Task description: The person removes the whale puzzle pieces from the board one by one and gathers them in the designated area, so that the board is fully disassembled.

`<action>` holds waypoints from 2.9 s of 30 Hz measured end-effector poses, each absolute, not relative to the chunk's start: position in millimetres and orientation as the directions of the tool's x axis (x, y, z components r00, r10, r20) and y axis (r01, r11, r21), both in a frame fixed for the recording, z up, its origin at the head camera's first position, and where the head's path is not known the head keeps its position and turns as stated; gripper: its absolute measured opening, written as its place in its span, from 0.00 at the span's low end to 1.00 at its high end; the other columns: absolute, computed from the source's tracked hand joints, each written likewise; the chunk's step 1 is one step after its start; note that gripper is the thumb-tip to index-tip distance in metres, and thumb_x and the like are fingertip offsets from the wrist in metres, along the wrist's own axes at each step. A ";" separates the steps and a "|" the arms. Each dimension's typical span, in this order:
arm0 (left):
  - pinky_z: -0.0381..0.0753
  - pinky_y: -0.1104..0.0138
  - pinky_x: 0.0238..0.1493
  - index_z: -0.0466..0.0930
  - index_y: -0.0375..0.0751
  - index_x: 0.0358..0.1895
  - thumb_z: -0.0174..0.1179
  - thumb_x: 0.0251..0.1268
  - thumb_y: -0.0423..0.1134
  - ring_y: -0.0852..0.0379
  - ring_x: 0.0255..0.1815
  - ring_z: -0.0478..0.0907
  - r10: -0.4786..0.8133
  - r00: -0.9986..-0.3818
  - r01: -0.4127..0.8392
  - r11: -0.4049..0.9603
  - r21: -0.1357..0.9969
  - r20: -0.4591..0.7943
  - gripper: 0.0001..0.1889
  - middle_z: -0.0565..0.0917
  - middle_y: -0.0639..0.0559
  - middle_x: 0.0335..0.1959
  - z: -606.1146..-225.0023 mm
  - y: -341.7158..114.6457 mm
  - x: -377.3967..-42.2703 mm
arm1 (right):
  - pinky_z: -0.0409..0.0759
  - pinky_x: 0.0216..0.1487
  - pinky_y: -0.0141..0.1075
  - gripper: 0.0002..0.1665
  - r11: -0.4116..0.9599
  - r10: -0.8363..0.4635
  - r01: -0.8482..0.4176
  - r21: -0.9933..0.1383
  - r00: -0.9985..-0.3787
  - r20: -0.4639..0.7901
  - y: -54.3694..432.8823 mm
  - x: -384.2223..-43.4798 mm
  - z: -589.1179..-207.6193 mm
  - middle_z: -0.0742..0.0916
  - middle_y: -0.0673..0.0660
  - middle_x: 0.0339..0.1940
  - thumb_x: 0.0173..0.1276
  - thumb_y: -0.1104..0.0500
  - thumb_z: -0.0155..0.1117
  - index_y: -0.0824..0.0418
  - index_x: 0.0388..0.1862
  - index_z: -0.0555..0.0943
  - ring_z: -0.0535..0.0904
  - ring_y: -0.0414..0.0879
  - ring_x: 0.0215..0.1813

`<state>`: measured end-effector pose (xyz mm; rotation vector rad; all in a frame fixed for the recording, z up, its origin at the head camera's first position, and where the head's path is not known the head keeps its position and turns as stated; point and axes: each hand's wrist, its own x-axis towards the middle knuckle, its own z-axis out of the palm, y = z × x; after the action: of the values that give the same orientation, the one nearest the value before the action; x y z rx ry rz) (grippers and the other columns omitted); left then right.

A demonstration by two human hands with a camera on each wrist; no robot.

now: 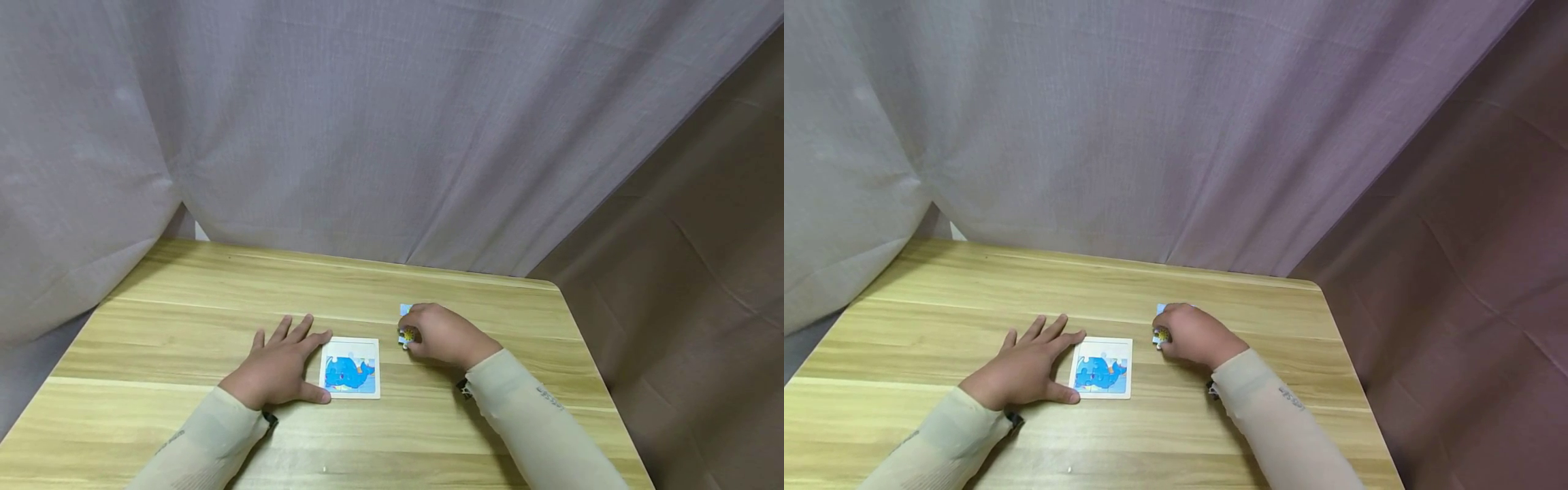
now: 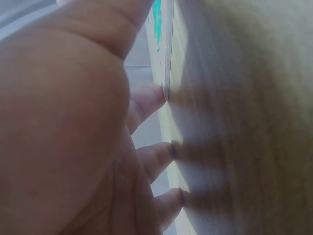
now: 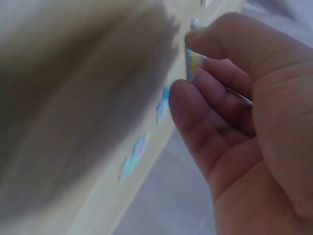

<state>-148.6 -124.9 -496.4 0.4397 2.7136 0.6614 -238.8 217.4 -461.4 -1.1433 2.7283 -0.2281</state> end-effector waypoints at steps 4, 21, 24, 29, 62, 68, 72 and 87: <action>0.39 0.15 0.81 0.64 0.64 0.91 0.80 0.50 0.77 0.24 0.95 0.42 0.362 -0.903 0.219 0.850 0.479 -0.231 0.63 0.51 0.43 0.96 -498.7 -125.1 -149.3 | 0.81 0.46 0.36 0.07 0.739 -0.673 -0.646 -0.189 -0.720 -0.171 235.6 -249.1 -454.2 0.88 0.48 0.39 0.70 0.63 0.79 0.53 0.42 0.89 0.76 0.38 0.40; 0.39 0.15 0.81 0.63 0.63 0.91 0.81 0.52 0.75 0.24 0.95 0.41 0.365 -0.902 0.220 0.848 0.482 -0.230 0.62 0.51 0.42 0.96 -497.6 -124.5 -149.7 | 0.73 0.43 0.41 0.16 0.829 -0.559 -0.541 -0.141 -0.807 -0.192 297.7 -292.1 -455.1 0.83 0.48 0.34 0.70 0.69 0.73 0.52 0.29 0.80 0.71 0.43 0.38; 0.39 0.15 0.81 0.64 0.63 0.91 0.81 0.52 0.75 0.24 0.95 0.42 0.366 -0.902 0.220 0.846 0.486 -0.230 0.62 0.51 0.42 0.96 -496.9 -124.5 -149.6 | 0.72 0.43 0.40 0.16 0.817 -0.577 -0.562 -0.127 -0.796 -0.184 301.4 -296.8 -457.5 0.81 0.48 0.33 0.70 0.70 0.70 0.52 0.29 0.80 0.70 0.43 0.37; 0.39 0.15 0.81 0.63 0.63 0.91 0.81 0.52 0.75 0.24 0.95 0.41 0.365 -0.901 0.218 0.848 0.483 -0.234 0.62 0.51 0.42 0.96 -495.6 -124.3 -150.5 | 0.70 0.42 0.40 0.21 0.805 -0.593 -0.583 -0.112 -0.782 -0.192 303.6 -304.4 -462.4 0.76 0.47 0.29 0.69 0.72 0.70 0.52 0.26 0.73 0.67 0.42 0.36; 0.40 0.15 0.81 0.64 0.62 0.91 0.81 0.52 0.75 0.24 0.95 0.42 0.363 -0.902 0.218 0.850 0.480 -0.232 0.62 0.52 0.42 0.96 -494.9 -124.0 -149.7 | 0.80 0.49 0.42 0.14 0.807 -0.591 -0.578 -0.122 -0.782 -0.200 301.4 -304.9 -468.4 0.88 0.51 0.46 0.75 0.73 0.69 0.53 0.44 0.86 0.77 0.44 0.45; 0.39 0.15 0.81 0.64 0.63 0.91 0.81 0.51 0.76 0.24 0.95 0.42 0.361 -0.903 0.216 0.850 0.481 -0.232 0.62 0.52 0.42 0.96 -496.1 -124.1 -149.6 | 0.88 0.59 0.45 0.22 0.809 -0.587 -0.568 -0.150 -0.793 -0.162 304.4 -304.2 -466.5 0.92 0.55 0.54 0.70 0.76 0.67 0.57 0.57 0.91 0.86 0.49 0.55; 0.39 0.15 0.81 0.63 0.63 0.91 0.81 0.52 0.76 0.24 0.95 0.42 0.363 -0.902 0.218 0.849 0.481 -0.232 0.62 0.51 0.42 0.96 -497.2 -124.3 -150.2 | 0.89 0.64 0.49 0.26 0.818 -0.571 -0.545 -0.185 -0.808 -0.146 302.0 -300.2 -457.8 0.91 0.57 0.61 0.70 0.74 0.69 0.60 0.65 0.90 0.87 0.52 0.62; 0.40 0.15 0.81 0.64 0.62 0.91 0.80 0.52 0.76 0.23 0.95 0.42 0.366 -0.902 0.223 0.849 0.478 -0.229 0.62 0.51 0.42 0.96 -498.3 -124.5 -149.9 | 0.89 0.60 0.49 0.20 0.754 -0.626 -0.584 -0.299 -0.778 -0.057 222.9 -266.5 -439.0 0.93 0.60 0.57 0.78 0.58 0.71 0.63 0.65 0.89 0.89 0.52 0.54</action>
<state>-149.9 -124.5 -498.3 0.4436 2.7132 0.6475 -266.5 222.9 -439.0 -0.9711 2.7963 -0.4004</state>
